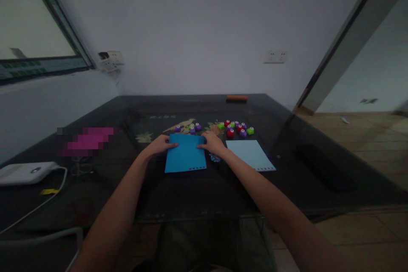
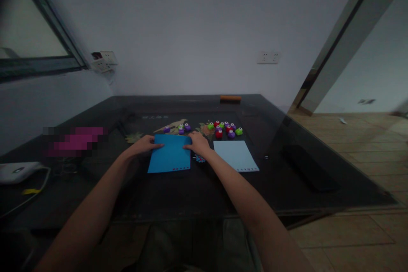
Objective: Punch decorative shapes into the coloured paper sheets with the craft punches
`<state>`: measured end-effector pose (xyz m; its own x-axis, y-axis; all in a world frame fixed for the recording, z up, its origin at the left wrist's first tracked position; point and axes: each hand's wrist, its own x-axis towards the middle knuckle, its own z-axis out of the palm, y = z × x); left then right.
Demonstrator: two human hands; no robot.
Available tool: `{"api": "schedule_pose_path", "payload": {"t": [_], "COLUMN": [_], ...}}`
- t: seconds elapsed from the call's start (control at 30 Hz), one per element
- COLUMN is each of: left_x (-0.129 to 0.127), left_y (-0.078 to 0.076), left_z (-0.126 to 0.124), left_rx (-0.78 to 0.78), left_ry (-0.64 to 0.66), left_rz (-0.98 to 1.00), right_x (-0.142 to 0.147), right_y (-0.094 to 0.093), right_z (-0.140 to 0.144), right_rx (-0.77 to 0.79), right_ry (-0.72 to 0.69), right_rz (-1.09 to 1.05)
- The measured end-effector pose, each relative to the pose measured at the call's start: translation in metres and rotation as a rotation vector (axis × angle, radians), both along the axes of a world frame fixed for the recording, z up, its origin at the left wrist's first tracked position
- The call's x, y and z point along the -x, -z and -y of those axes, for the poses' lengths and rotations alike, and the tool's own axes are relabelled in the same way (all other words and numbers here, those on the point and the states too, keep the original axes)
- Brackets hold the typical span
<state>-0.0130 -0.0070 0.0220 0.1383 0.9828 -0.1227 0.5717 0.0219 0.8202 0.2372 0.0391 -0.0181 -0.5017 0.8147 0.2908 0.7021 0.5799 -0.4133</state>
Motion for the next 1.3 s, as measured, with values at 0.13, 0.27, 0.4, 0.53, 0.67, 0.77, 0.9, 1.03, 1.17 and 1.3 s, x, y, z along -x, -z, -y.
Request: {"api": "schedule_pose_path", "payload": {"t": [0.13,0.27,0.4,0.53,0.67,0.77,0.9,1.03,1.17,1.3], "left_x": [0.006,0.008,0.003,-0.004,-0.011,-0.016,-0.017,-0.017,-0.018,-0.018], "left_y": [0.000,0.001,0.003,0.007,0.009,0.011,0.016,0.020,0.020,0.019], "left_z": [-0.004,-0.005,-0.005,-0.005,-0.003,-0.002,-0.003,-0.005,-0.005,-0.004], "left_rx": [-0.038,-0.137,-0.216,-0.227,-0.147,-0.118,-0.101,-0.099,-0.115,-0.144], "left_ry": [-0.093,-0.207,-0.327,-0.380,-0.250,-0.144,-0.082,-0.052,-0.011,-0.022], "left_rz": [0.005,0.106,0.261,0.357,0.474,0.474,0.397,0.359,0.322,0.276], "right_x": [-0.002,-0.003,-0.003,-0.002,-0.004,-0.006,-0.008,-0.008,-0.008,-0.009], "right_y": [0.002,-0.001,-0.007,-0.010,-0.011,-0.012,-0.013,-0.014,-0.015,-0.016], "right_z": [-0.009,-0.012,-0.005,-0.003,-0.006,-0.008,-0.009,-0.009,-0.009,-0.009], "right_rx": [0.166,0.419,0.561,0.622,0.616,0.578,0.507,0.475,0.440,0.369], "right_ry": [-0.002,-0.122,-0.227,-0.231,-0.189,-0.165,-0.149,-0.141,-0.153,-0.137], "right_rz": [-0.344,-0.613,-0.611,-0.698,-0.811,-0.852,-0.864,-0.847,-0.834,-0.825]}}
